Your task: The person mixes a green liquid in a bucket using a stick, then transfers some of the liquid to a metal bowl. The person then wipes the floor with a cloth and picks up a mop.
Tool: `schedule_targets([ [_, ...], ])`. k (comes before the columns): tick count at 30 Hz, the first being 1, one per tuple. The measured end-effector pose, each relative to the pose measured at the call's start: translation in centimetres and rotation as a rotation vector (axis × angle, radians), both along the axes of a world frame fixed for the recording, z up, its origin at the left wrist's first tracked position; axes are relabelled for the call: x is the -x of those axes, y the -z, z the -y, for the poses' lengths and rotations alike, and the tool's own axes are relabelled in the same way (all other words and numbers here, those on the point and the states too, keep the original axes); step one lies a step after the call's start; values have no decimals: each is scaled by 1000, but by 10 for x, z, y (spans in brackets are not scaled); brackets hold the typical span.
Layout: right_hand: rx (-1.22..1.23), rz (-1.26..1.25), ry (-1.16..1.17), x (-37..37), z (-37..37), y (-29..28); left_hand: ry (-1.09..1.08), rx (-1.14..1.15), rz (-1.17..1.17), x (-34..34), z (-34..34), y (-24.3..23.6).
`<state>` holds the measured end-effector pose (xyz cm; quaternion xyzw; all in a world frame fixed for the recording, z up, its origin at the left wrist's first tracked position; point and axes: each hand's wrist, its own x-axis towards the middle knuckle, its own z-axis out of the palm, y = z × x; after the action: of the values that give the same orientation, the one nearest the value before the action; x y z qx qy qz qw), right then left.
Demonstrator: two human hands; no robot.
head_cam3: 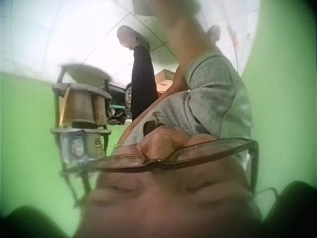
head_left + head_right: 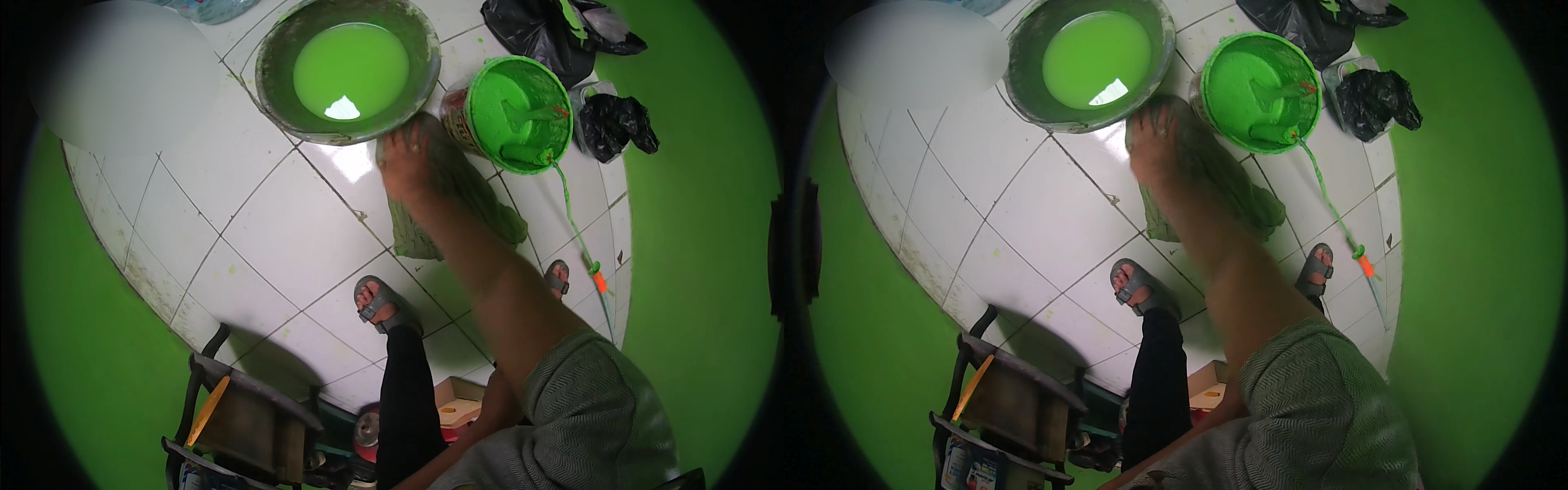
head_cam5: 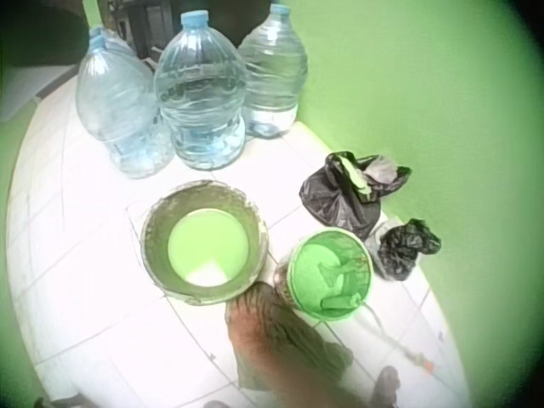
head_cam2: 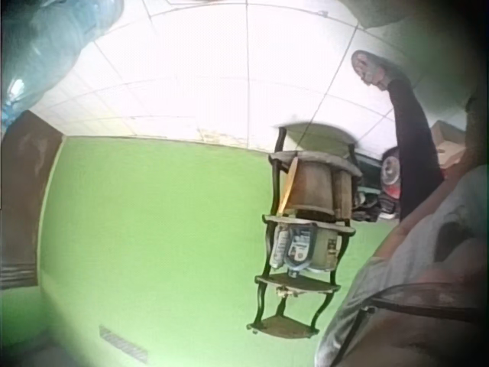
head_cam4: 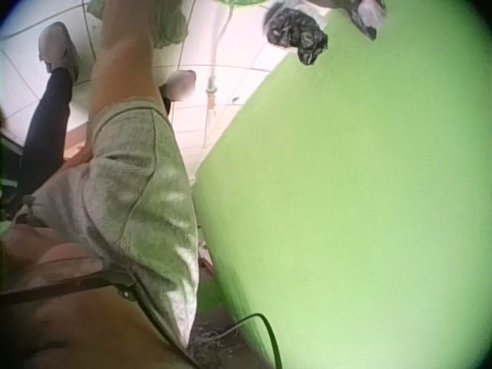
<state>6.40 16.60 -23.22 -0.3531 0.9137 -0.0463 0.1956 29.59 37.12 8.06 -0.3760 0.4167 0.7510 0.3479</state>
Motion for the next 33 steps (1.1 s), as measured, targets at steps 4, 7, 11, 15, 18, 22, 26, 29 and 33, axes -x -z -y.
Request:
schedule_targets([
  [4,3,1,-465,-115,-27,-10,131,-18,-52,19,40,-13],
  [7,2,254,-808,-167,-77,-9,60,137,-162,16,44,-12],
  [11,106,396,-745,-136,-68,0,86,159,-144,12,48,-7],
  [15,168,38,-236,-36,-6,-13,109,285,-238,7,46,4],
  [18,254,145,293,-4,17,-37,127,286,-228,16,56,-1],
  [22,797,530,529,7,30,-75,99,245,-177,28,72,-12],
  [26,893,1462,885,36,45,-105,31,133,-208,20,72,-3],
  [29,1036,1666,966,41,55,-121,-215,-76,-67,4,40,17],
  [33,1053,1601,1081,29,83,-144,-352,-196,74,7,52,2],
])
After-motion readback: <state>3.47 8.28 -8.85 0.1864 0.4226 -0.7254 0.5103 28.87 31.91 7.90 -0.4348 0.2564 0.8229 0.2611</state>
